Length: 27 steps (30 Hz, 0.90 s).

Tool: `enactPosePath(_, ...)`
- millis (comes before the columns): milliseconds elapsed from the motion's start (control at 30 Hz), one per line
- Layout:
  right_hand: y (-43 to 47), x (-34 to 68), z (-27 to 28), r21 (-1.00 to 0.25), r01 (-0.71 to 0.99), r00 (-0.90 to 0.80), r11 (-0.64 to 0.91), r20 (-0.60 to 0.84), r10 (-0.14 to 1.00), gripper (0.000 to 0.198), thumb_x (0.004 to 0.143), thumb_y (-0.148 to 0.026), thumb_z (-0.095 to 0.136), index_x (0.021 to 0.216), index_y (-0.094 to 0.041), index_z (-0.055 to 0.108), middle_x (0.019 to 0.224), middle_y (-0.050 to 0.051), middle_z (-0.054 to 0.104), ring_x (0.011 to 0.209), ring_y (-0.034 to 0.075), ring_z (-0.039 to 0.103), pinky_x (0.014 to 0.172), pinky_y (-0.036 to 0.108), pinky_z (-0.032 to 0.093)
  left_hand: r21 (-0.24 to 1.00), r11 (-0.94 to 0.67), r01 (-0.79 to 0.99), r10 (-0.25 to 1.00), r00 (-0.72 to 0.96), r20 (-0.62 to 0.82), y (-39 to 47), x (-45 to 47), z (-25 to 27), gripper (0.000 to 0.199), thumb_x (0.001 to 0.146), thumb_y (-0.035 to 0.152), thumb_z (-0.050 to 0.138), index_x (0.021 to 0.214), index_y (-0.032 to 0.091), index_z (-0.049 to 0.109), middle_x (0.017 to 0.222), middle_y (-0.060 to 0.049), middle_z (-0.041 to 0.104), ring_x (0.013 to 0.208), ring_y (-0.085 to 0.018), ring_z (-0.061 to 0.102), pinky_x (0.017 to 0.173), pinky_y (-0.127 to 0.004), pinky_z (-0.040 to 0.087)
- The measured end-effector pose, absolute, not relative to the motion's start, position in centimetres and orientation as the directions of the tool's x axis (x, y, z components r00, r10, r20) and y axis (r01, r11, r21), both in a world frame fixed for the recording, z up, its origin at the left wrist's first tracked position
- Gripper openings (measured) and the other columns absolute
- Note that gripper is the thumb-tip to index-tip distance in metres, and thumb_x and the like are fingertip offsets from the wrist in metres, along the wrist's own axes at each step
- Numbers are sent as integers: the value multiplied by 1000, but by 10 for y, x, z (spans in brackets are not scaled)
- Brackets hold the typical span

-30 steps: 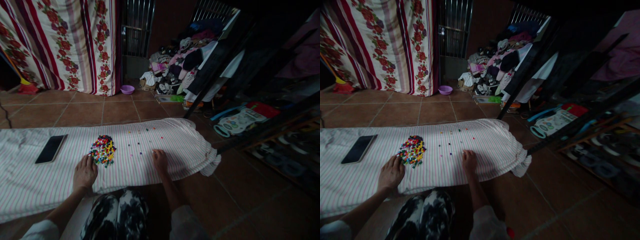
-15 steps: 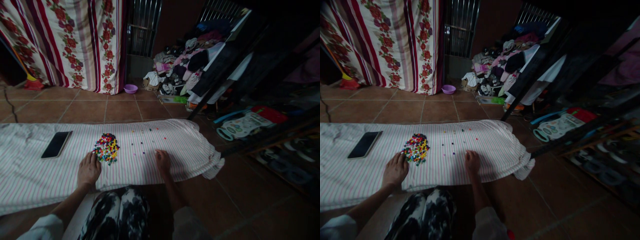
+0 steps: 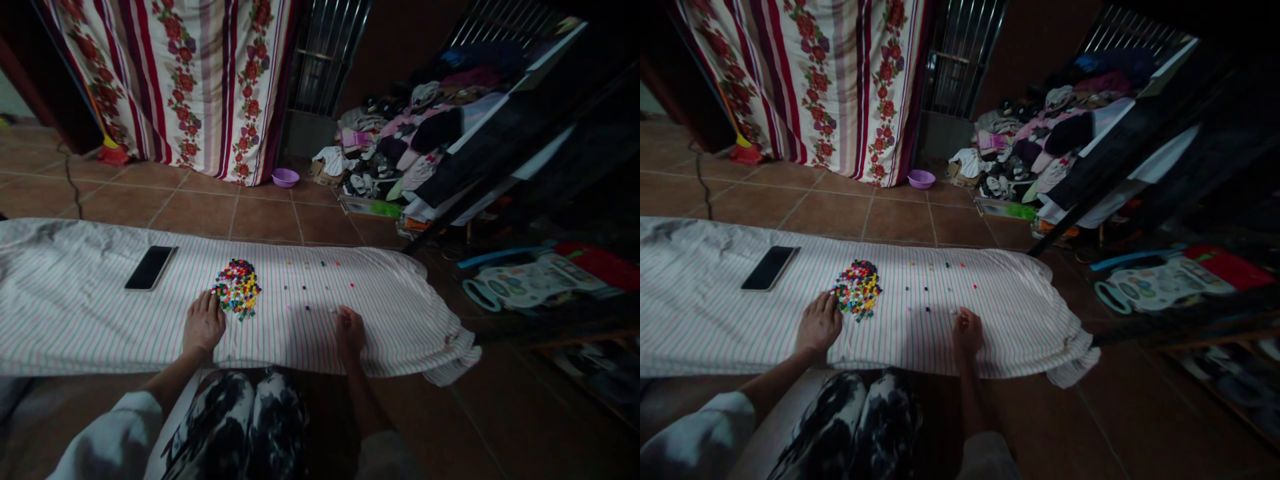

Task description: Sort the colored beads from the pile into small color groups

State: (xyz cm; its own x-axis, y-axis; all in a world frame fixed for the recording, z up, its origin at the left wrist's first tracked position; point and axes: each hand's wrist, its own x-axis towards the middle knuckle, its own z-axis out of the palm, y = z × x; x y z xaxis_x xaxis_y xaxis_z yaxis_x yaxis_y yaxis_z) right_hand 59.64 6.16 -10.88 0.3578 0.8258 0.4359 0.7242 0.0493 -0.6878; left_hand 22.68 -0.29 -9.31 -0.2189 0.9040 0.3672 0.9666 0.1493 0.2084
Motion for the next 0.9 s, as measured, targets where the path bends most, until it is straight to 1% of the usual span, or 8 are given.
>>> enactPosePath(100,61,593,-103,-722,692,392,23,402,827,45,86,-50,38,95,-15,64,92,13,64,74,21,58,66,34,48,187,156,970,908,-215,360,-3,227,-92,43,89,26,34,122,9,56,133,-17,55,129,-29,45,105,-43,36)
enactPosePath(167,58,582,-98,-724,684,349,93,436,830,44,87,-50,37,96,-15,63,94,13,63,76,21,58,67,33,48,182,156,971,912,-212,352,-3,228,-91,43,90,26,35,123,9,56,134,-17,54,130,-29,44,106,-43,36)
enactPosePath(300,53,534,-87,-680,662,134,316,522,843,33,91,-40,40,96,-17,63,93,10,63,81,19,58,69,32,50,186,152,971,916,-209,342,-4,228,-89,43,89,24,36,125,11,56,136,-18,52,132,-30,42,106,-44,36)
enactPosePath(400,54,486,-81,-623,632,-31,461,574,818,29,92,-34,41,96,-18,65,96,10,63,90,19,58,75,33,51,170,139,976,919,-191,345,-4,228,-88,43,89,23,38,126,13,56,137,-17,51,132,-31,42,105,-45,38)
enactPosePath(467,57,456,-78,-589,609,-136,531,582,801,28,91,-29,42,98,-18,67,95,9,64,91,19,59,81,34,50,164,136,977,915,-187,358,-4,228,-89,43,88,23,38,126,13,56,136,-17,52,131,-31,43,104,-45,39)
enactPosePath(533,60,429,-75,-590,596,-218,545,534,817,28,90,-22,43,99,-19,69,92,7,64,89,17,58,84,32,49,166,137,977,905,-191,380,-4,228,-91,42,89,24,38,125,11,57,136,-18,53,131,-31,44,104,-45,39)
enactPosePath(667,63,393,-72,-588,617,-282,523,456,844,29,87,-16,46,97,-22,73,93,6,63,92,17,57,84,29,47,167,135,977,890,-194,414,-2,228,-96,42,89,24,39,123,7,57,134,-19,55,129,-30,45,105,-44,38)
enactPosePath(900,72,367,-62,-472,685,-446,555,330,832,33,88,-12,48,102,-29,73,107,4,61,103,20,48,92,33,42,154,137,978,887,-191,421,-1,227,-96,41,88,23,40,122,6,57,133,-19,56,128,-31,47,104,-44,39)
